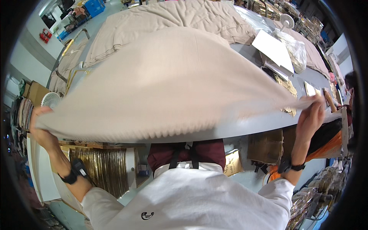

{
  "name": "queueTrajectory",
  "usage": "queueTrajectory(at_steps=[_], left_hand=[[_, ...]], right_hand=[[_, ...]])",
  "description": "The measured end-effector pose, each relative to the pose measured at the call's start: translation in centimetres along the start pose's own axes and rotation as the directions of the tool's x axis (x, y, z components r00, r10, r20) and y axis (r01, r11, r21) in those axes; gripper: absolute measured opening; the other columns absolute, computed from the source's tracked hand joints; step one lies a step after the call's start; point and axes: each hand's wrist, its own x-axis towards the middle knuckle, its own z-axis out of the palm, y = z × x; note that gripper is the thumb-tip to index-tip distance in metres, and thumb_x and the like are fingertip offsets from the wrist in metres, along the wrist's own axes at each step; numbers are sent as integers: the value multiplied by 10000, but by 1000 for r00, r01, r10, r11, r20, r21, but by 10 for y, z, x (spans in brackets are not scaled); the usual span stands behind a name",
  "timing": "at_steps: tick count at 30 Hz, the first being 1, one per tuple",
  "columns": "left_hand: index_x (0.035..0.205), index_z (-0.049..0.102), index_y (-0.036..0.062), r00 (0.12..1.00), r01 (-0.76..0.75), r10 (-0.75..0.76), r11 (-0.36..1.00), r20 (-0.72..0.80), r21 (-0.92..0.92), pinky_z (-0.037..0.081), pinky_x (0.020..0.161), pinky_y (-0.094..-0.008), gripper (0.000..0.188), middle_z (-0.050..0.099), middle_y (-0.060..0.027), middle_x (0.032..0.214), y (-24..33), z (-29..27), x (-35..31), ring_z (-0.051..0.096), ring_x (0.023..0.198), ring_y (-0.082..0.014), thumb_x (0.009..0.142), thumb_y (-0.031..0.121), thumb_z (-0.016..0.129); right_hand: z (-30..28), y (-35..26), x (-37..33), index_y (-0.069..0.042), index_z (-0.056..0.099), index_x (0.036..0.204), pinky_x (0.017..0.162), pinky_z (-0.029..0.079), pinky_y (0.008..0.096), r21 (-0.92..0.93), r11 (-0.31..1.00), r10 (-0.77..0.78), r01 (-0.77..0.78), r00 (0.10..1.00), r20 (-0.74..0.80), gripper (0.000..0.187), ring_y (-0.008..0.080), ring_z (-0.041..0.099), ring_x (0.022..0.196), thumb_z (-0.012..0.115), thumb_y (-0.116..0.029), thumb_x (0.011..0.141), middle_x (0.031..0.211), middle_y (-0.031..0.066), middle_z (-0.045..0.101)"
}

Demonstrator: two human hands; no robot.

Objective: The person folds a beige garment on a table, places it into a gold mailing bag, seals the bag, and sets it aside. The process is repeated for multiple garments, each with a tag attached before packaging.

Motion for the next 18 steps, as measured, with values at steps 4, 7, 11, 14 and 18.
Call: queueTrajectory(at_steps=[4,7,11,14,18], left_hand=[[823,673,-9,852,390,-333,918,403,-67,463,710,-247,227,659,-15,781,-23,33,-81,609,754,-110,911,156,544],[1028,739,-10,540,547,-449,830,712,108,513,771,-261,214,751,-40,918,-32,58,-121,661,849,-101,896,-36,573],[1264,686,4,377,425,-333,891,864,158,537,749,-267,309,749,-58,975,-51,81,-141,672,802,-114,961,45,640],[1315,654,-18,412,597,-521,774,747,211,511,611,-241,354,734,-65,916,-84,124,-124,636,685,-98,983,105,673],[1335,634,-26,421,806,-723,575,547,140,430,434,-211,423,692,-54,796,-129,215,-75,580,534,-83,1015,244,694]], right_hand=[[-5,33,-82,-36,670,918,665,361,222,-257,955,177,-150,980,86,189,31,447,720,638,-151,1064,812,-51,585],[-3,45,-125,-12,727,874,714,484,250,-417,872,408,-256,851,331,150,74,591,766,754,-115,978,826,3,693],[0,63,-138,14,759,885,591,518,329,-692,711,665,-124,441,603,277,165,669,628,835,-252,911,687,112,680],[19,109,-111,-8,760,915,570,521,370,-792,606,573,73,650,498,257,250,677,602,805,-260,933,669,182,654],[67,211,-30,-23,761,1099,700,553,416,-833,553,396,0,880,262,394,315,732,789,775,-381,937,900,187,756]])
